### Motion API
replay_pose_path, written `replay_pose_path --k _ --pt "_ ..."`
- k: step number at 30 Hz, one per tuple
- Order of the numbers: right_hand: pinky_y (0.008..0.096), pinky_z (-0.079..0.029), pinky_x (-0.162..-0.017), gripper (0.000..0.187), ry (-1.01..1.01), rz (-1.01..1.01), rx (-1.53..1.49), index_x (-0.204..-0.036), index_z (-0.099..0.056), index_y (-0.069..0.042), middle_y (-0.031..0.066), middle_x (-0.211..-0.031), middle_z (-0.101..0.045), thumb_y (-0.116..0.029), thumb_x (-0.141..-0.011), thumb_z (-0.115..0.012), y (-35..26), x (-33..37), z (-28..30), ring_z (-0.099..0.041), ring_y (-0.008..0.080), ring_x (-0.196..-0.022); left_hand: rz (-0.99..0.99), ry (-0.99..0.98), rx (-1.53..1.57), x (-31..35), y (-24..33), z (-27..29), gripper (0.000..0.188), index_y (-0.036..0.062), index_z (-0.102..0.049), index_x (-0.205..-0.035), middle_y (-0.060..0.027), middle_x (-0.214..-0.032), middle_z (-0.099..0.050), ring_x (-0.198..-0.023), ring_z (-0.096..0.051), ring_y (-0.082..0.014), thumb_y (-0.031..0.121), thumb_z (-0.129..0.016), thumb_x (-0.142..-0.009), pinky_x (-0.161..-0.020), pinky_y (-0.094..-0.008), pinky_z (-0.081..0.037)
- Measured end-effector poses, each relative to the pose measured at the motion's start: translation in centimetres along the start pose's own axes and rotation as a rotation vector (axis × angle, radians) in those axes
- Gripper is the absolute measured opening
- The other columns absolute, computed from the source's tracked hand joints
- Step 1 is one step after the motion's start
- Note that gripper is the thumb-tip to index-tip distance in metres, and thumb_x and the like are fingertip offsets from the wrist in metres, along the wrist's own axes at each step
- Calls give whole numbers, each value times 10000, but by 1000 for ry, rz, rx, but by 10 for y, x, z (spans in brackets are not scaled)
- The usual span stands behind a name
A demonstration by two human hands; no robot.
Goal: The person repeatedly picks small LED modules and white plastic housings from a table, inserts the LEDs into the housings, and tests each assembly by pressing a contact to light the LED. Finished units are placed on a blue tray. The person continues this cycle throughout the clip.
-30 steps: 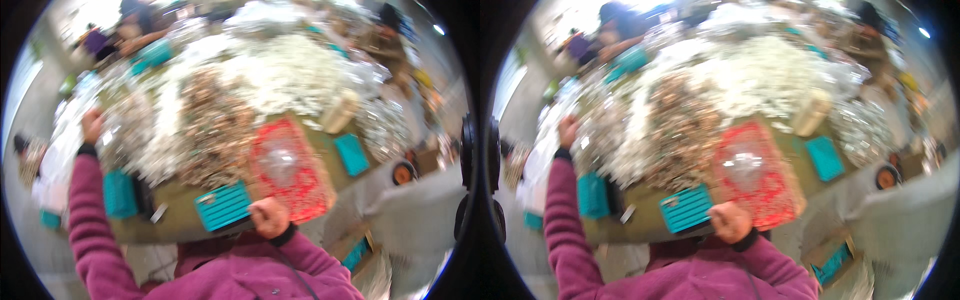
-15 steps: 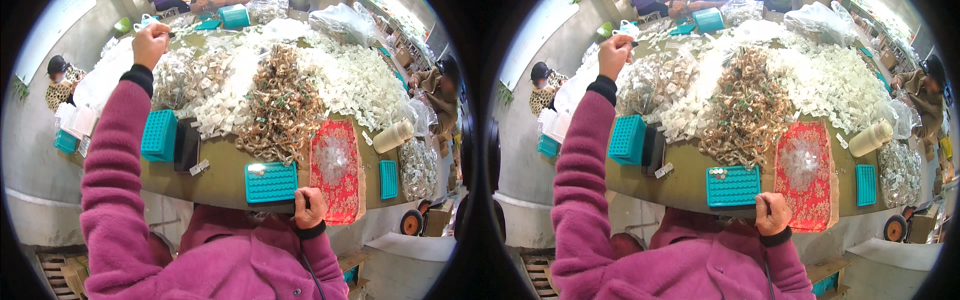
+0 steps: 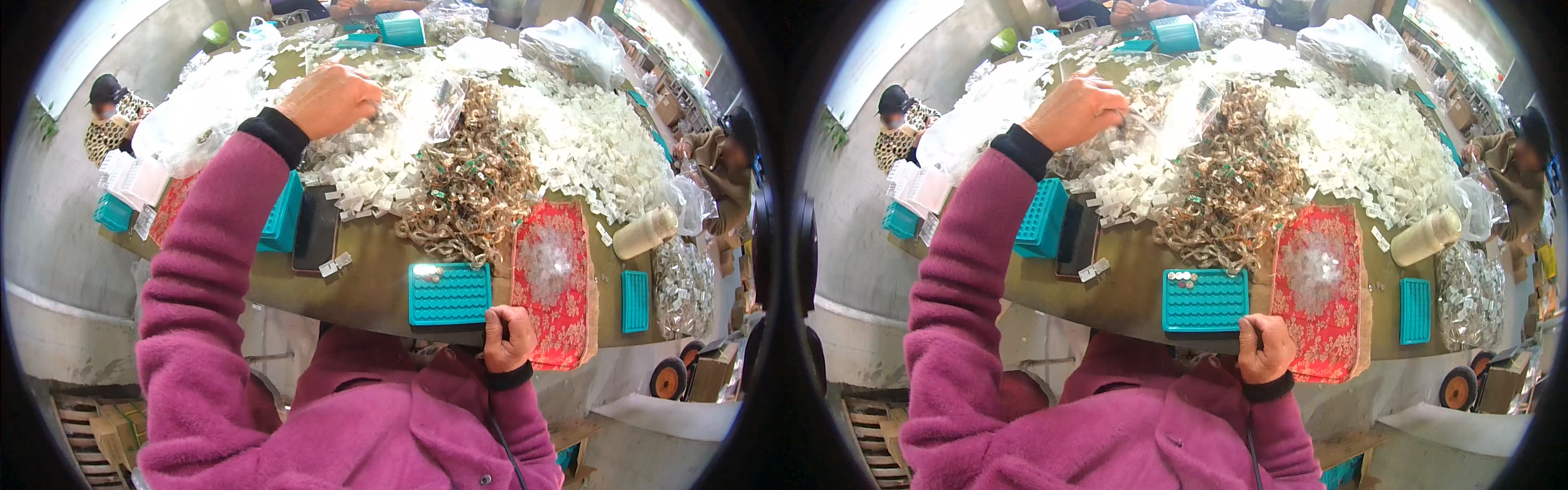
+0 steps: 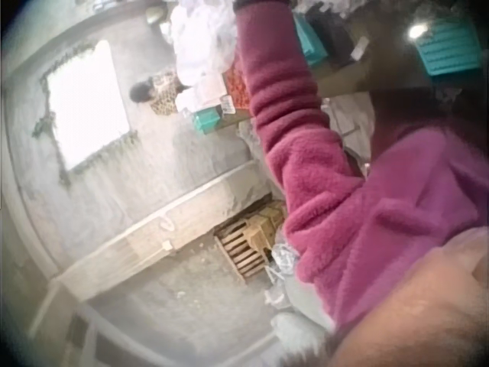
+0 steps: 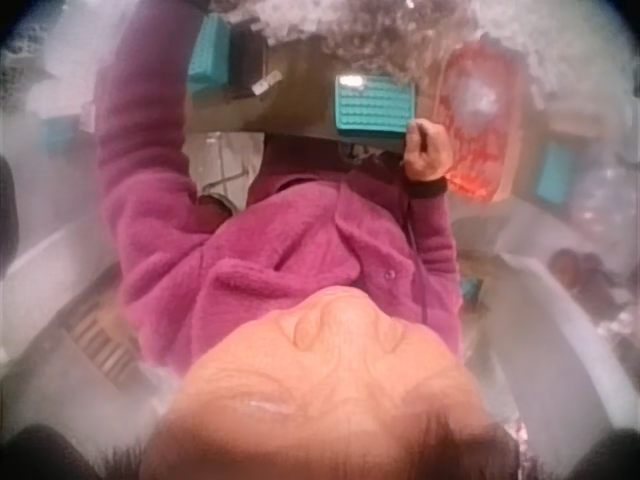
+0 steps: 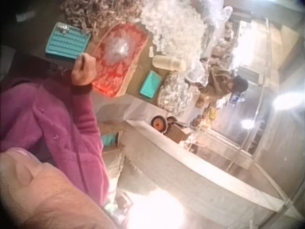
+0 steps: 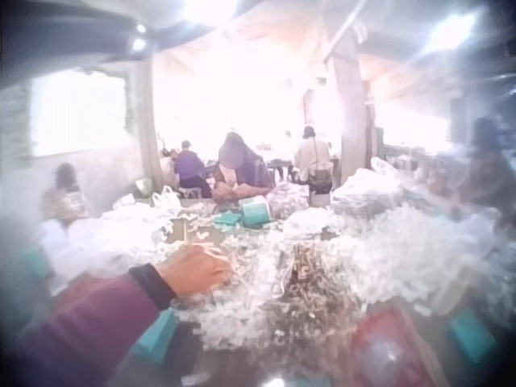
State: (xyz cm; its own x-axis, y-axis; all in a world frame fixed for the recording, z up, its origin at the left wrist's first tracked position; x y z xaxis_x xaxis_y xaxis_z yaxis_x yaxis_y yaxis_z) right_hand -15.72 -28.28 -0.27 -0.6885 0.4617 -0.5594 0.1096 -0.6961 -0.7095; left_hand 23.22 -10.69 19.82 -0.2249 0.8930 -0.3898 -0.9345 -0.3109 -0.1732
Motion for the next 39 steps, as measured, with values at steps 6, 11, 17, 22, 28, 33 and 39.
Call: replay_pose_path --k 6,11,17,22,28,33,39 --pt "332 -541 -662 142 1 12 -21 -980 -689 -29 118 -875 -696 27 -892 -785 2 0 1 -676 250 -731 93 283 142 21 34 6 42 54 -722 -936 -114 -878 -712 -848 -699 -328 54 -726 -895 -761 -418 -562" --pt "342 -547 -669 148 -11 9 -32 -989 -689 -29 124 -885 -706 20 -892 -789 1 0 1 -682 263 -739 144 317 287 66 121 -43 172 59 -742 -1046 -113 -845 -665 -778 -673 -301 81 -747 -876 -712 -409 -558" --pt "355 -555 -669 153 -10 32 -14 -990 -696 -37 126 -872 -705 18 -884 -792 1 0 2 -695 278 -748 493 70 446 75 144 -119 170 64 -730 -1016 -165 -939 -699 -919 -677 -392 84 -679 -855 -824 -487 -536" --pt "380 -554 -673 100 -12 34 17 -970 -704 -45 124 -869 -696 -44 -911 -785 3 4 2 -699 289 -750 536 214 669 89 140 -111 69 48 -706 -953 -125 -794 -715 -689 -694 -289 76 -673 -899 -671 -395 -548" --pt "401 -544 -643 140 21 66 -125 -1008 -690 -58 124 -854 -673 -58 -908 -788 2 -2 4 -676 311 -736 1212 338 1920 118 135 -95 192 13 -608 -1184 -88 -952 -700 -833 -705 -203 44 -595 -994 -757 -352 -626" --pt "360 -536 -652 111 21 -108 -234 -1023 -697 -34 116 -856 -665 -84 -951 -766 -27 -6 12 -678 262 -741 1058 634 1704 129 176 -83 153 9 -583 -1160 -115 -1021 -701 -893 -704 -203 -36 -597 -1014 -790 -352 -628" --pt "320 -555 -887 282 -375 -407 -646 -1241 -698 -1 117 -1056 -697 -222 -1074 -646 -68 -9 -24 -686 195 -996 686 518 1489 152 257 -45 220 18 -635 -1051 -115 -1050 -688 -938 -701 -191 -159 -624 -921 -870 -342 -588"
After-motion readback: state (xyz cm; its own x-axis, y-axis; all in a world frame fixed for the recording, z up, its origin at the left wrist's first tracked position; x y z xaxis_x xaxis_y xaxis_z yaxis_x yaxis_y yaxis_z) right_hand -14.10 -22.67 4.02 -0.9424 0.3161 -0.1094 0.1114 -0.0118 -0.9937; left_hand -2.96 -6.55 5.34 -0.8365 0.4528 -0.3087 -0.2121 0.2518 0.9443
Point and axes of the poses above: each hand's wrist, its own x-axis away from the middle knuckle, its own z-axis out of the back of the hand, y = z × x, the point moved 1 cm from there along -x, towards the middle knuckle
